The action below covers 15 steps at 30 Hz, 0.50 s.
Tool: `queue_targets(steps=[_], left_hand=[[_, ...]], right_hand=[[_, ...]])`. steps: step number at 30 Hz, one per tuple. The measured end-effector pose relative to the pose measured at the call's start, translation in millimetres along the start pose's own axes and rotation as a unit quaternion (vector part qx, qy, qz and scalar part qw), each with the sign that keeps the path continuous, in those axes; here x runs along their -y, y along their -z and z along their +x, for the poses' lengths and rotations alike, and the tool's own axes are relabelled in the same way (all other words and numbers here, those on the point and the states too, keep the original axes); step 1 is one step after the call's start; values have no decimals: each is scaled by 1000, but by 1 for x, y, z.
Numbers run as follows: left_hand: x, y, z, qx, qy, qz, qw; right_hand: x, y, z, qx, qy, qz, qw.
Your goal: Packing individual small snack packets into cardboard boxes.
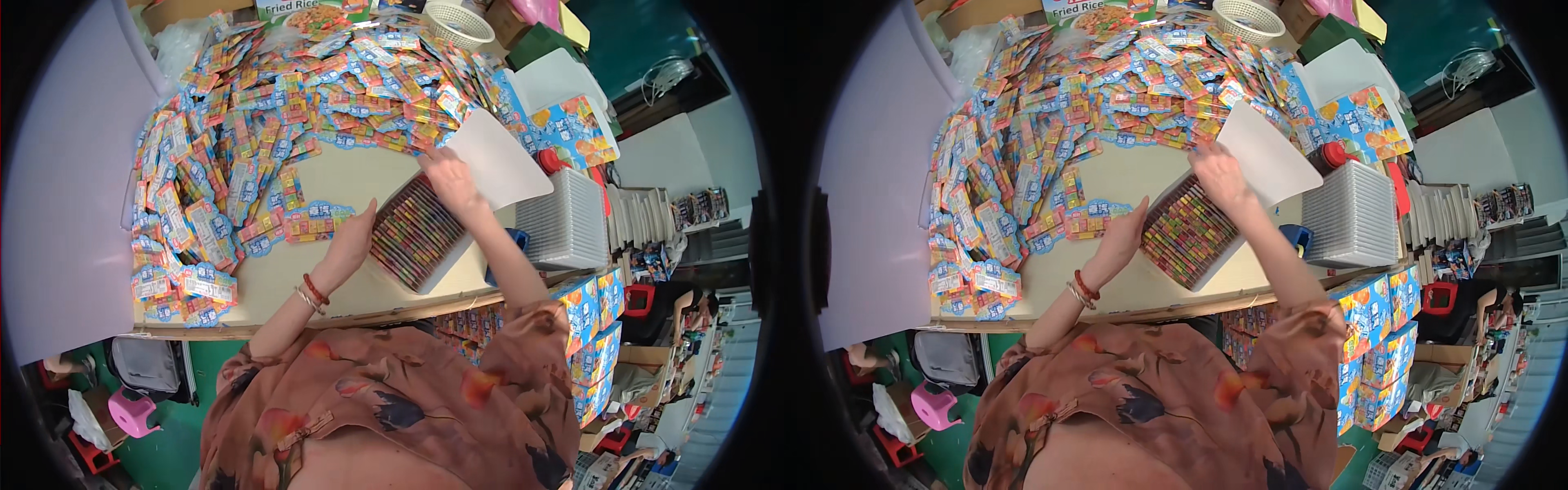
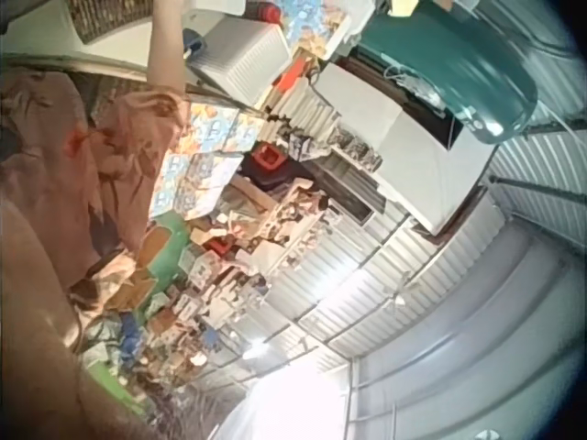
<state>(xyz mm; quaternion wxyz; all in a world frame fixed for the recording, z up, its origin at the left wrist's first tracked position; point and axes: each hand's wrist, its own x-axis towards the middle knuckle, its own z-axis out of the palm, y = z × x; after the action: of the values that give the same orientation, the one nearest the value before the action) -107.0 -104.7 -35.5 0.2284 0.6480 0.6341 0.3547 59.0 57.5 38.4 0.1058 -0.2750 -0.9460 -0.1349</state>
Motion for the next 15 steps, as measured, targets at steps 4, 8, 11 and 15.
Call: queue_targets(steps=[4,8,11,15], left_hand=[[9,19,19,52,12,68,996],[9,24,16,13,-75,97,992],[5,34,11,62,-116,176,976],[14,35,11,99,-149,184,966]], right_hand=[[-18,-20,14,79,125,-9,989],[-22,-36,10,37,169,-34,984],[-27,-42,4,0,266,-101,959],[-23,-34,4,51,273,-134,951]])
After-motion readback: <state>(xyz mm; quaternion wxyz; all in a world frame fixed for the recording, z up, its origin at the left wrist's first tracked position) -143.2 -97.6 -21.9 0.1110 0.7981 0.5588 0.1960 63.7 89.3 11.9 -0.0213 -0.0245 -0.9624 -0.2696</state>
